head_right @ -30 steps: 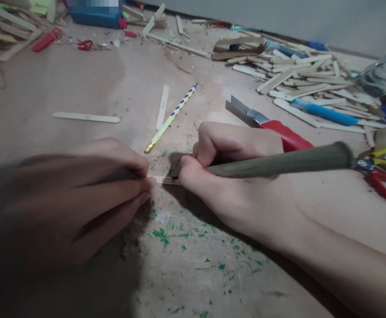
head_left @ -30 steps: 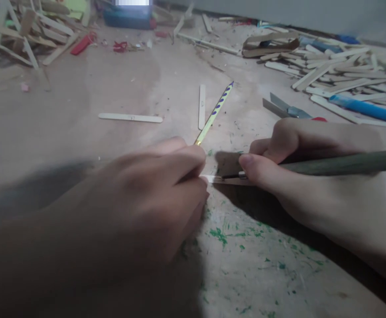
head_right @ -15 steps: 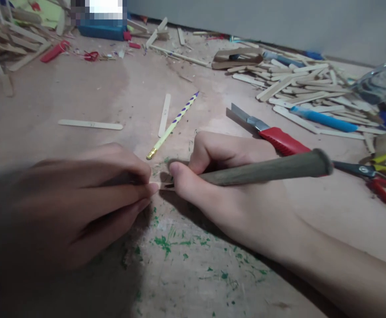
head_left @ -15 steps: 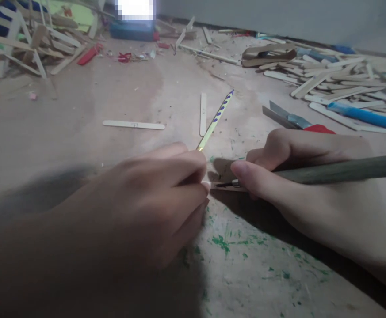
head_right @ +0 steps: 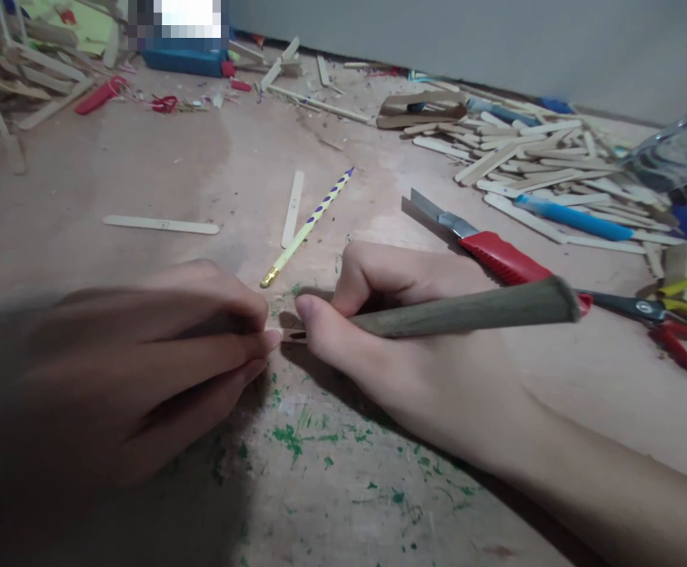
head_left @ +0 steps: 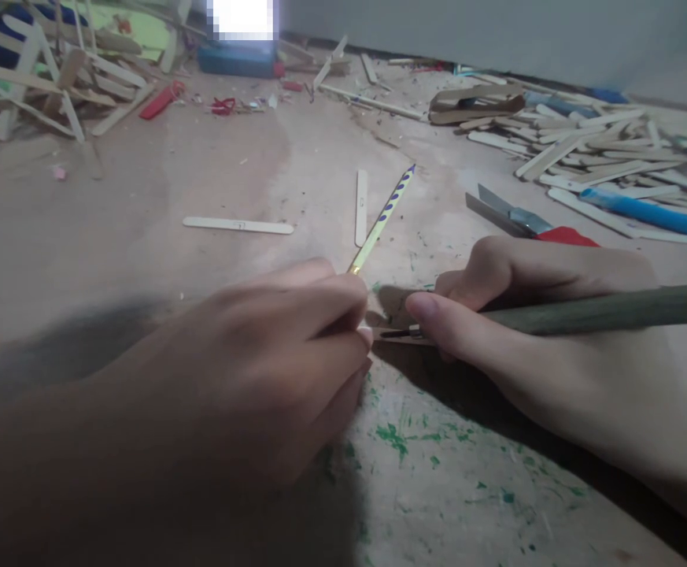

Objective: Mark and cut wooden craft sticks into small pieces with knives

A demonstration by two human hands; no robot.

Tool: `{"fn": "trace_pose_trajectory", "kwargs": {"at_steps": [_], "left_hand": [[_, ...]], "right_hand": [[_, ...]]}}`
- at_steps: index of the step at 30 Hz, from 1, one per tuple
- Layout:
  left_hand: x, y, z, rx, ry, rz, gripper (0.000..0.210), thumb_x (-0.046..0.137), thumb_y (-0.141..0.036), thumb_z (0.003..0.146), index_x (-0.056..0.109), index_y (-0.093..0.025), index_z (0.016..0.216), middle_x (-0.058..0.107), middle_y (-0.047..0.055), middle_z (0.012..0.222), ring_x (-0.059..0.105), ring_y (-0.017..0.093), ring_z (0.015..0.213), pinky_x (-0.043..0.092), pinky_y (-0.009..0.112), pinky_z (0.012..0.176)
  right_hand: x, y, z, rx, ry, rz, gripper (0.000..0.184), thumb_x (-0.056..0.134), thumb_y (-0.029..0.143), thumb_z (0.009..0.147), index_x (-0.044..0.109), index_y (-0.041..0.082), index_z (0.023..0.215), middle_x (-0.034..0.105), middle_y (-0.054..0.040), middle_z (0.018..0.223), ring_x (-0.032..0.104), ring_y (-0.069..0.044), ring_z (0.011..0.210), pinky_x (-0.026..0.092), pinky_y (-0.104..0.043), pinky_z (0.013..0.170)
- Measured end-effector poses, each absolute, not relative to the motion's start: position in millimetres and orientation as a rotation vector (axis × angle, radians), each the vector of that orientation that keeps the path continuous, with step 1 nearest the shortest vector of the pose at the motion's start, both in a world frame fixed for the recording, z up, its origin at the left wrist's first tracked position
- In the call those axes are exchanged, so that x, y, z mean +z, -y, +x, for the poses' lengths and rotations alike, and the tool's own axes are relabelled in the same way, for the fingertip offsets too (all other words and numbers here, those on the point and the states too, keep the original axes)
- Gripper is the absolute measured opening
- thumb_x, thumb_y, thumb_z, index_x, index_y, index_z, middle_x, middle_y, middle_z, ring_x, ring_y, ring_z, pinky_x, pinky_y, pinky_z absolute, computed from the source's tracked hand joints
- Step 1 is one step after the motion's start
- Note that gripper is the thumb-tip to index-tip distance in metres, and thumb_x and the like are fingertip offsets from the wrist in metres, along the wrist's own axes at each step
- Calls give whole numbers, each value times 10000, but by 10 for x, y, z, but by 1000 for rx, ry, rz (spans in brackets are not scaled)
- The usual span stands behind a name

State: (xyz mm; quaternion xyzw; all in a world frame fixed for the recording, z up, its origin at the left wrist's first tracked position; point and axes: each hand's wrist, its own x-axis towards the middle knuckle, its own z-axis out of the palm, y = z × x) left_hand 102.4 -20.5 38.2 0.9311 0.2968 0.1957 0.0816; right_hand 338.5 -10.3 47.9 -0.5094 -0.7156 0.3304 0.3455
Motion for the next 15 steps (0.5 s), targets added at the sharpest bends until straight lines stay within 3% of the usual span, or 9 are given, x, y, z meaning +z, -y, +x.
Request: {"fn": "trace_pose_trajectory", "kwargs": {"at_steps": [15], "left_hand": [[369,202,1036,621,-881,2781,347,466,-159,1105,733,-186,886,735,52,1004,661,192,831,525,379,735]], "right_hand": [[382,88,3378,874,1809,-1240,382,785,235,905,564,213,595,560,47,505,427,-68,449,257,-178,347]]}}
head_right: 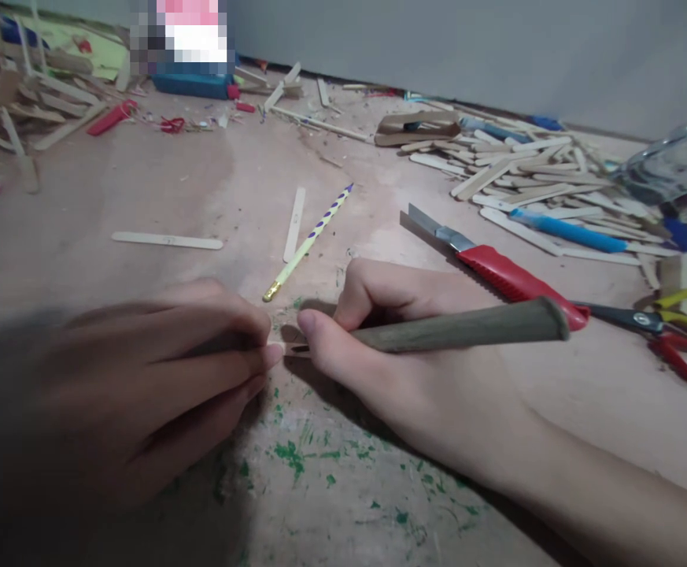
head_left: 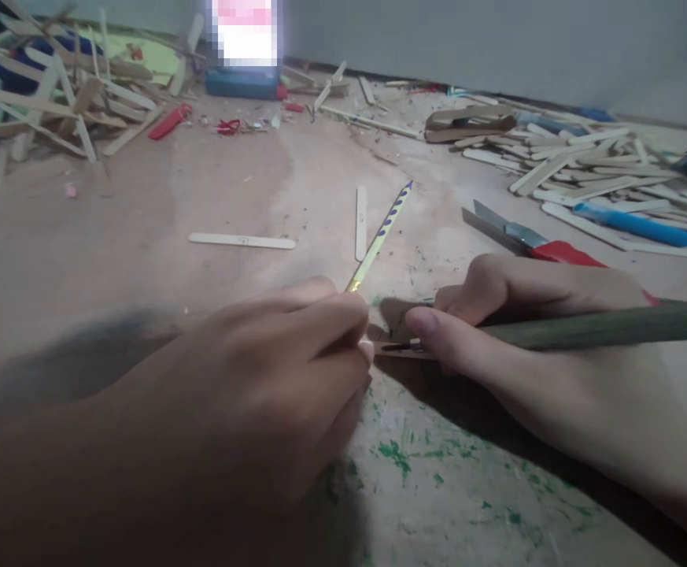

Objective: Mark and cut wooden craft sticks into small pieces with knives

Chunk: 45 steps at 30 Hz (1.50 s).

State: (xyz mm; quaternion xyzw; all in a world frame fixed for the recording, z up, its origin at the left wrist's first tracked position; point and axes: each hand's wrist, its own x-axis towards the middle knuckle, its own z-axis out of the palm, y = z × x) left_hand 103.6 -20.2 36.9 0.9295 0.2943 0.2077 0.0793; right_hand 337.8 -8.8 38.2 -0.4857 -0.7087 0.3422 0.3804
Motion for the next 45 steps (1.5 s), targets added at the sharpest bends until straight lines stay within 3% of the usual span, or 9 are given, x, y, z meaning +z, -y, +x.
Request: {"fn": "trace_pose_trajectory", "kwargs": {"at_steps": [5,19,34,45], "left_hand": [[387,226,1044,627,-878,2777,340,464,-166,1107,724,-190,889,718,47,989,642,200,817,532,395,750],[394,268,1035,647,-950,2786,364,429,-187,1114,714,-209,890,715,13,981,672,171,839,598,354,782],[388,237,1031,642,-869,2786,335,473,-157,1100,736,-174,892,732,72,1001,665,209,836,543,399,745],[389,271,1051,635,-935,2771,361,437,-155,1109,707,-200,873,712,21,971,650,181,810,556,364,765]], "right_hand": [[448,69,3350,881,1824,-1284,399,779,245,885,545,209,564,564,43,485,443,-67,422,307,-154,349],[466,80,3342,862,1860,-1252,417,790,230,886,527,216,563,515,48,472,403,-77,424,261,-184,340],[428,82,3341,900,1848,-1253,427,802,281,892,529,216,570,505,45,490,399,-83,454,269,-185,363],[455,88,3341,856,1872,-1241,409,794,247,897,537,222,580,542,50,494,414,-82,433,275,-195,354]]}}
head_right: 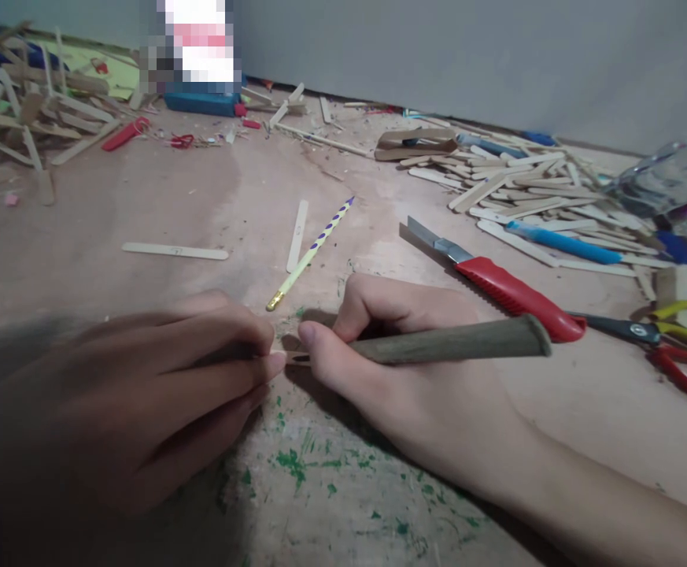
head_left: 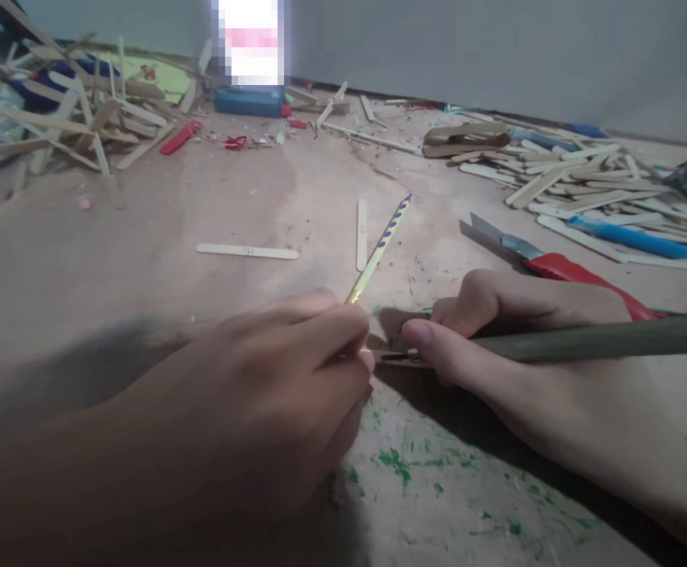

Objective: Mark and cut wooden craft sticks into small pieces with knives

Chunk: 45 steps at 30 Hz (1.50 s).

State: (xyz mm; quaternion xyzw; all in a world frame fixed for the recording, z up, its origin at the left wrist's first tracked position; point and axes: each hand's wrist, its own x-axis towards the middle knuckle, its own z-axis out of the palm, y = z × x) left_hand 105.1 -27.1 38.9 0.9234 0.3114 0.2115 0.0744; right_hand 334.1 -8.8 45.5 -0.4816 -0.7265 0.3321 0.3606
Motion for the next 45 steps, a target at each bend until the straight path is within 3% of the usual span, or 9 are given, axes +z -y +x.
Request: {"fn": "trace_pose_trajectory", "kwargs": {"at_steps": [8,18,23,35,40,45], "left_hand": [[393,257,1039,609,-918,2758,332,466,-141,1095,694,-196,860,726,41,987,636,188,823,539,381,755],[401,250,1009,563,-872,2789,286,496,-47,1017,758,-156,980,730,79,1095,651,215,886,571,402,773],[404,265,1020,552,-857,2750,271,500,-61,1004,745,-168,961,714,72,1055,638,216,860,553,398,742],[366,261,1036,616,-923,2782,275,493,-112,1047,739,-187,949,735,70,1072,683,224,894,545,416,760],[372,265,1026,582,-887,2784,289,478,-121,1073,737,-178,958,726,64,1075,666,214,888,538,403,767],[365,263,1027,599,-889,2795,308,482,-108,1054,742,-184,908,729,55,1045,658,203,846,524,394,730]], "right_hand": [[392,94,3365,818,1886,-1215,402,807,267,912,553,220,605,551,41,512,428,-88,448,294,-200,363],[414,94,3393,811,1979,-1210,441,746,218,930,452,223,601,543,43,532,430,-98,477,322,-242,411],[383,78,3431,862,1949,-1176,434,770,246,917,457,223,617,519,54,544,393,-93,477,281,-247,399],[437,15,3418,961,1878,-1217,413,799,265,890,525,209,586,554,67,528,449,-72,482,310,-198,393],[428,33,3410,988,1856,-1173,427,799,224,901,496,197,600,509,80,526,373,-49,478,246,-171,377],[418,34,3403,996,1880,-1153,444,823,244,903,505,193,598,517,72,529,385,-48,484,257,-166,375]]}}
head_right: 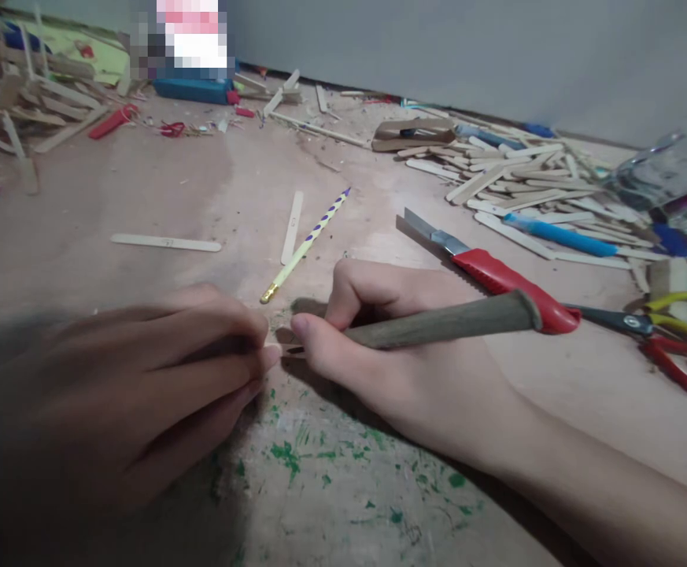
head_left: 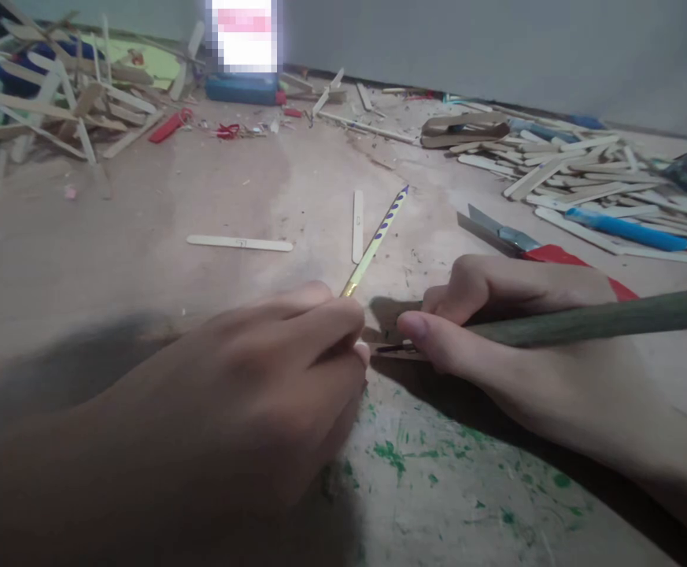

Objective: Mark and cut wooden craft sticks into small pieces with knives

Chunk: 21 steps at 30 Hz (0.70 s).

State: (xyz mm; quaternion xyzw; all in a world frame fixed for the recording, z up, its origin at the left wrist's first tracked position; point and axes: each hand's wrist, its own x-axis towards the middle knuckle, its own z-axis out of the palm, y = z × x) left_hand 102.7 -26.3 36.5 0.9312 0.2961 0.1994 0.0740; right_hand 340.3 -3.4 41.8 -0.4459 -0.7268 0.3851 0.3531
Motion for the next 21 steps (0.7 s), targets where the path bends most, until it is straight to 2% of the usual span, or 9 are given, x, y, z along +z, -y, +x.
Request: {"fn": "trace_pose_trajectory", "kwargs": {"at_steps": [10,16,21], "left_hand": [[390,247,1025,616,-853,2811,321,473,-115,1080,754,-163,931,752,76,1066,680,207,839,552,395,721],[413,224,1042,629,-841,2815,298,488,-94,1075,764,-138,972,753,91,1079,704,215,851,567,401,701],[377,206,1032,608,-884,2866,389,398,-169,1097,735,-206,906,741,40,1017,697,182,796,575,374,661]], "right_hand": [[390,47,3465,872,1996,-1097,415,757,260,948,479,212,643,577,45,599,415,-67,499,284,-214,384],[375,27,3502,962,1991,-1035,435,770,230,944,451,202,649,476,72,571,374,-52,508,255,-208,405],[384,18,3497,965,2010,-1031,444,767,238,958,449,195,652,478,78,580,372,-42,521,251,-200,422]]}}
